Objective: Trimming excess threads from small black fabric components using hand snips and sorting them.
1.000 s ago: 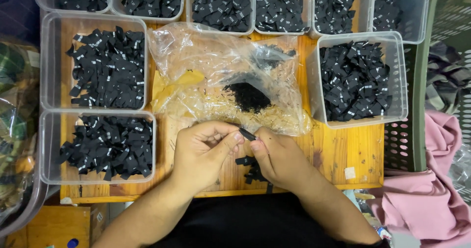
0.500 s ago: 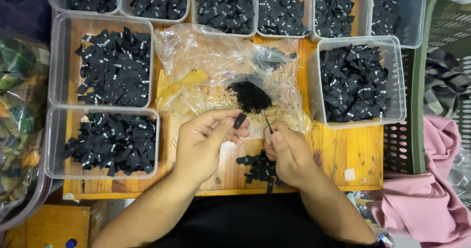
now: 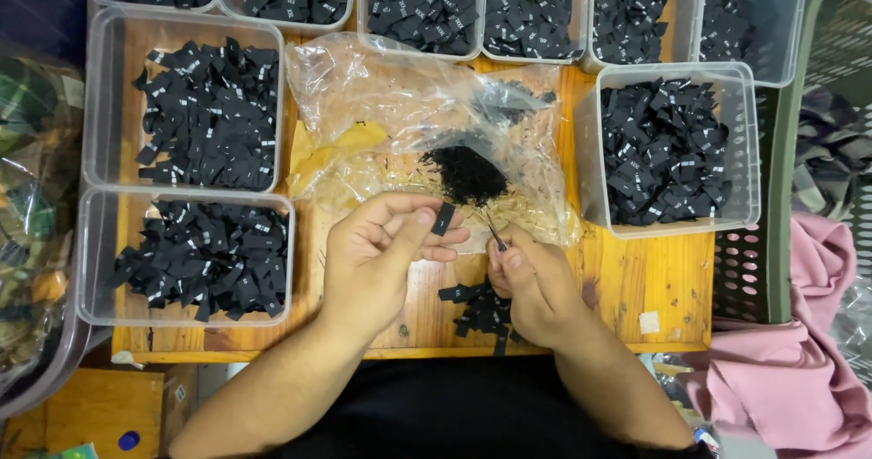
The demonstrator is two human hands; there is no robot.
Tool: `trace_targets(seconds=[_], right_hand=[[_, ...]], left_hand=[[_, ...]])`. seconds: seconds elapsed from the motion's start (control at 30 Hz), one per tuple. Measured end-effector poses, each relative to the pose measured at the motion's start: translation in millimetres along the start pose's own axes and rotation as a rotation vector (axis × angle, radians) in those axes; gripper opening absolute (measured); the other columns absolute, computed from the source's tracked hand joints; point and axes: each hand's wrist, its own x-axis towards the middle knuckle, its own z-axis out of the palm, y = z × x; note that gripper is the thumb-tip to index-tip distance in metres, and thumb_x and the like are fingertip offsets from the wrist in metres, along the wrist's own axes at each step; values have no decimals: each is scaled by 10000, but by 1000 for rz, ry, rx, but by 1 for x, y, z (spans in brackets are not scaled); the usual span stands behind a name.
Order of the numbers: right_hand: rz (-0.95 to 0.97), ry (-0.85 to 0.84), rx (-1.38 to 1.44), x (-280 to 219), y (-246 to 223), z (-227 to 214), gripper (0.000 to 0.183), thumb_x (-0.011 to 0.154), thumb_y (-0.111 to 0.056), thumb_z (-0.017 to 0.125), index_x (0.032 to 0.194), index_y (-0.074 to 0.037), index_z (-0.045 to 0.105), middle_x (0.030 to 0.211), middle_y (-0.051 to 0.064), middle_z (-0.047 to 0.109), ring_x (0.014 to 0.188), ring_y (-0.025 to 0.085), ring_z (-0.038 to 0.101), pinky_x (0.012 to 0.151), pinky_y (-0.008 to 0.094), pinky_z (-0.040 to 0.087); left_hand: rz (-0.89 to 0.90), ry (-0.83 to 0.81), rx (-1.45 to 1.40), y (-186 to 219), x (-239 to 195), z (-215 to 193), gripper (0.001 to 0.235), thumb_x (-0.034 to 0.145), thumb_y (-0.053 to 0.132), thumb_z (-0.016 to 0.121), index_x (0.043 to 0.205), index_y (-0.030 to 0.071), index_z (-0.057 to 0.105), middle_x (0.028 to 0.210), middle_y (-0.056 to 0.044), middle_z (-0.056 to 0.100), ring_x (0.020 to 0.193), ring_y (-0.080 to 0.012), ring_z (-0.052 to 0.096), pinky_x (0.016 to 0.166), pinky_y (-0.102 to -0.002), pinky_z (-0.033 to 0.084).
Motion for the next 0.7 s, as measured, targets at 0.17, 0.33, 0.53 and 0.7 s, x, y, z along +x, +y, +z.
trace_targets(seconds=[0.17, 0.33, 0.53, 0.7], right_hand=[[13, 7, 5, -2, 3, 0, 445, 1090, -270, 327, 811, -36, 583, 458, 5, 408, 372, 116, 376, 380, 235, 346], [28, 16, 14, -3, 3, 2, 441, 1088, -274, 341, 813, -34, 589, 457, 7, 411, 377, 116, 388, 382, 237, 353], [31, 11, 68, -5, 8, -1, 439, 1087, -284, 336, 840, -20, 583, 477, 20, 408, 384, 116, 378, 376, 243, 371], [13, 0, 107, -5, 9, -2, 489, 1082, -381, 340, 866, -10, 574, 506, 21, 398, 409, 113, 378, 374, 249, 356]], left_hand=[[13, 6, -13, 0, 0, 1, 191, 959, 15, 624, 1109, -102, 647, 985, -312, 769, 873, -323, 794, 700, -388, 690], [27, -21, -50, 1, -2, 2, 223, 977, 6, 545, 1146, -95, 650, 983, -295, 773, 906, -316, 788, 738, -412, 687], [93, -36, 12, 2, -3, 4, 260, 935, -45, 581, 1180, -103, 646, 994, -305, 770, 934, -332, 781, 767, -434, 681], [142, -67, 40, 0, -4, 2, 277, 900, -89, 623, 1174, -101, 660, 1006, -288, 774, 923, -297, 783, 784, -397, 679]])
